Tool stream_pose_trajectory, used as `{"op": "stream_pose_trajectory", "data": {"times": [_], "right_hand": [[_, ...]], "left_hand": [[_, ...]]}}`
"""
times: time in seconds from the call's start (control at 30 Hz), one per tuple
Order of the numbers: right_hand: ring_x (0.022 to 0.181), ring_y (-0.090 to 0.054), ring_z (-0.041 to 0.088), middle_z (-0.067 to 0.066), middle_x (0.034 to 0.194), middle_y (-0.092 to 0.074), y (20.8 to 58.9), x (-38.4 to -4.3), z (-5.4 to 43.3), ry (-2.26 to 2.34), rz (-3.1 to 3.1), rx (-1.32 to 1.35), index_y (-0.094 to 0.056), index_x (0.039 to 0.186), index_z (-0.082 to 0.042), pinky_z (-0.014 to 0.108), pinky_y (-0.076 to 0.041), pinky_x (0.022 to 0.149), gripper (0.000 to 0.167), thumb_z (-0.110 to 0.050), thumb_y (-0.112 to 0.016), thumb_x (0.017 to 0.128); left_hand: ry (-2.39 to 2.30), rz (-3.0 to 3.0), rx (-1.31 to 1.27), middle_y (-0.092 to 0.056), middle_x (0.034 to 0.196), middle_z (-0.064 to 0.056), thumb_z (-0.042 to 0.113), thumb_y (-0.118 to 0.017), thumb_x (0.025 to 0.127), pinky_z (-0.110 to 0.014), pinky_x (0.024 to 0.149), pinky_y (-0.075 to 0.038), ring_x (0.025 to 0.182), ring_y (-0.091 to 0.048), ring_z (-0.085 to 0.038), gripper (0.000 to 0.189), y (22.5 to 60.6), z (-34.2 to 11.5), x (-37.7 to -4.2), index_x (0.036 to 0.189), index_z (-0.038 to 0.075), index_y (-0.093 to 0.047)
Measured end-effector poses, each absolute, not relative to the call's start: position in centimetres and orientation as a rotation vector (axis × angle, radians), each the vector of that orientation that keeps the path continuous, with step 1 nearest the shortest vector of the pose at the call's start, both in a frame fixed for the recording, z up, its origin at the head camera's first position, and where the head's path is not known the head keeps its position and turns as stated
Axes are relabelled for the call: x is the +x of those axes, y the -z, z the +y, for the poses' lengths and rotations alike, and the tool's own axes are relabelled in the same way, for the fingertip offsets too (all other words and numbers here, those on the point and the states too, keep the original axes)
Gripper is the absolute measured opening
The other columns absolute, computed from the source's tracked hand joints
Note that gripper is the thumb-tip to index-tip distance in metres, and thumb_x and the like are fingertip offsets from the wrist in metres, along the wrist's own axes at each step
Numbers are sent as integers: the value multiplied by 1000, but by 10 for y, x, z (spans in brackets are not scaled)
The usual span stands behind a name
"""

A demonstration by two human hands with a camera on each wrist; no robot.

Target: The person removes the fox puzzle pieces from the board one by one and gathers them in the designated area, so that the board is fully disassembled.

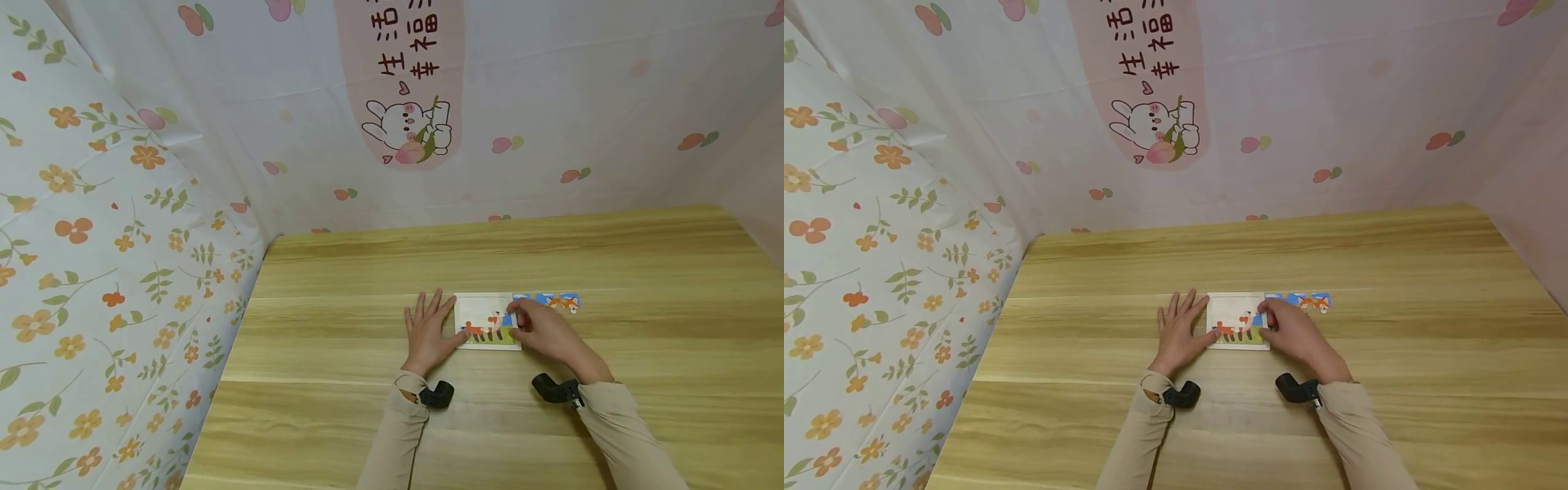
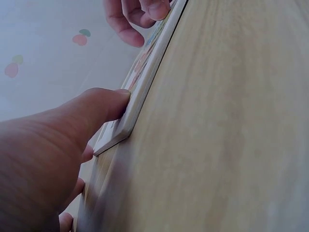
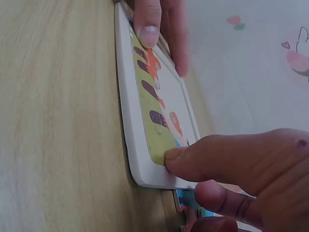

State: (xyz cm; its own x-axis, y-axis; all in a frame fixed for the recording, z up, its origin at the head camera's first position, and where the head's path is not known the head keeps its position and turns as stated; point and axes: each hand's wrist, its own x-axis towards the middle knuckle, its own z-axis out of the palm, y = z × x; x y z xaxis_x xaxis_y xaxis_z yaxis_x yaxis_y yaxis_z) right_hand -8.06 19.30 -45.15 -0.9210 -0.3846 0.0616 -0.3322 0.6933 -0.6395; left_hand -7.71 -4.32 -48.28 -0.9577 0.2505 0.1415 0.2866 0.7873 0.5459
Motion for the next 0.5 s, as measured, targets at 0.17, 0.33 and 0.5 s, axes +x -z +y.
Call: {"op": "stream_pose_trajectory", "data": {"times": [0.17,0.33,0.5], "right_hand": [[63,-40,12,0,73,-46,452,-81,193,1038,2813,-581,-57,103,5,26,-34,55,31,-2,-70,77],[61,-39,11,0,72,-46,452,-82,193,1046,2795,-600,-57,103,5,26,-33,53,30,-2,-70,78],[58,-38,9,-2,70,-45,450,-85,195,1048,2756,-610,-56,103,4,25,-32,52,28,-2,-68,79]], "left_hand": [[916,-2914,-436,-30,149,-6,41,-67,80,-62,105,-4,139,-13,-33,66,482,-43,-76,139,18,-47],[946,-2901,-434,-31,149,-7,41,-67,80,-63,104,-4,139,-14,-34,65,483,-43,-77,138,17,-48],[951,-2904,-428,-31,149,-7,41,-67,80,-63,104,-3,139,-13,-34,65,481,-43,-77,138,18,-48]]}}
